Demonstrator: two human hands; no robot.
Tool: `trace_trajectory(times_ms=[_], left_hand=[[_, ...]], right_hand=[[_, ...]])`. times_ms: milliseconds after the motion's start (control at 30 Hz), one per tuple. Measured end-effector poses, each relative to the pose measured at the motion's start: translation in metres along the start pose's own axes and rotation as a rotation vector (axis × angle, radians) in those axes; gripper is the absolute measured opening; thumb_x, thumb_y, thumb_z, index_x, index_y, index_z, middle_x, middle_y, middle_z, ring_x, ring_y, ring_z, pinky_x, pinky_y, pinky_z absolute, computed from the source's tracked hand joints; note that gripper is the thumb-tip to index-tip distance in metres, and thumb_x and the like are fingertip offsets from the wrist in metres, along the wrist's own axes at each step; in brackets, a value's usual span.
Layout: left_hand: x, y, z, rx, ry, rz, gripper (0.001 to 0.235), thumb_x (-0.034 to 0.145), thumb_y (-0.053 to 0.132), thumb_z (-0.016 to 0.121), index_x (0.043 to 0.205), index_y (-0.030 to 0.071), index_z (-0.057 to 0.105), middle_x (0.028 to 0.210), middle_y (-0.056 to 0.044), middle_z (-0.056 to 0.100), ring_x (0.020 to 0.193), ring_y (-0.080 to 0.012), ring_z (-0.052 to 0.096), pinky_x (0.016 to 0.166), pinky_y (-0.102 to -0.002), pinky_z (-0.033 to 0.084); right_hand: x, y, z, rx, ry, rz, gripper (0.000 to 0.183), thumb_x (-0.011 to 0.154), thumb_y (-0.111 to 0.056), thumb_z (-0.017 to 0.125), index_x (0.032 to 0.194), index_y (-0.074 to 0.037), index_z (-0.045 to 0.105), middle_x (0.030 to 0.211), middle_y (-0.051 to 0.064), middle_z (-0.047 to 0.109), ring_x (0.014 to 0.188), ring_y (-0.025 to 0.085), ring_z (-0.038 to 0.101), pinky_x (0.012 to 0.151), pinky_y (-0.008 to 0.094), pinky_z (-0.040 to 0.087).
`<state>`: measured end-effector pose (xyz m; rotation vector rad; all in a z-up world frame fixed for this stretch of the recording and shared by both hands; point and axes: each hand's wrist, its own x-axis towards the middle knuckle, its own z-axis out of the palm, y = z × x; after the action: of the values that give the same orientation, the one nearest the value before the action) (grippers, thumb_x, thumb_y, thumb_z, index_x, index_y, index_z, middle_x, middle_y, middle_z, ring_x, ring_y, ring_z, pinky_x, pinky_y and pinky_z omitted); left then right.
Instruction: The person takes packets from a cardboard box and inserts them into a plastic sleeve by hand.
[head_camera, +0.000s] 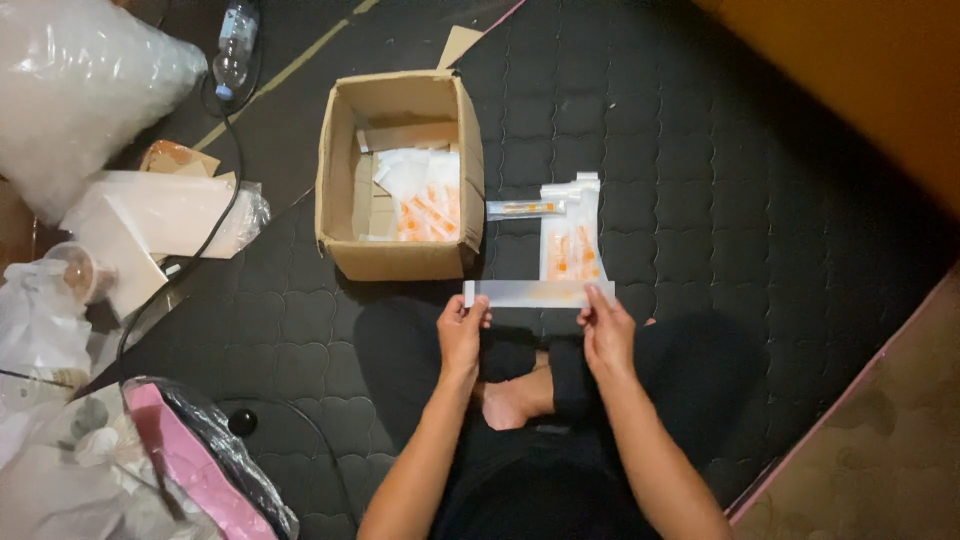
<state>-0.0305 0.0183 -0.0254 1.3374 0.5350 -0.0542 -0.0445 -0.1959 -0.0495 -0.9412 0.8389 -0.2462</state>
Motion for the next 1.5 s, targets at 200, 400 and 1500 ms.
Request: trace_trajectory(times_ms=[200,400,1500], left_hand=[[0.002,0.006,0.002,-0.028,0.018,-0.013,0.007,0.09,0.005,0.072,0.093,0.001,0.067,0.075,-0.008,0.066,0.064,-0.0129,0.064,0.057,-0.022,0.055],[0.006,0.01,0.004,-0.039,0.006,-0.019,0.007,0.091,0.005,0.072,0.094,0.001,0.067,0.075,-0.007,0.065,0.064,-0.0119,0.063,0.057,-0.021,0.054],[-0.039,-0.056,-0.008,0.594,-0.471,0.11,0.015,0.079,0.025,0.084,0.09,0.018,0.077,0.077,-0.01,0.072,0.07,-0.0225,0.066,0.065,-0.035,0.054]], right_hand=[[-0.009,-0.019,0.008,0.013,-0.006,0.0,0.008,0.095,-0.013,0.076,0.096,-0.007,0.071,0.075,0.002,0.061,0.059,0.009,0.059,0.053,0.017,0.049],[-0.006,-0.016,0.007,0.004,-0.011,0.001,0.007,0.095,-0.013,0.077,0.096,-0.008,0.073,0.073,0.001,0.062,0.059,0.008,0.06,0.053,0.018,0.051],[-0.011,-0.05,0.057,0.115,-0.093,0.035,0.016,0.099,-0.015,0.07,0.112,-0.005,0.071,0.095,0.002,0.067,0.086,0.013,0.068,0.073,0.025,0.06]])
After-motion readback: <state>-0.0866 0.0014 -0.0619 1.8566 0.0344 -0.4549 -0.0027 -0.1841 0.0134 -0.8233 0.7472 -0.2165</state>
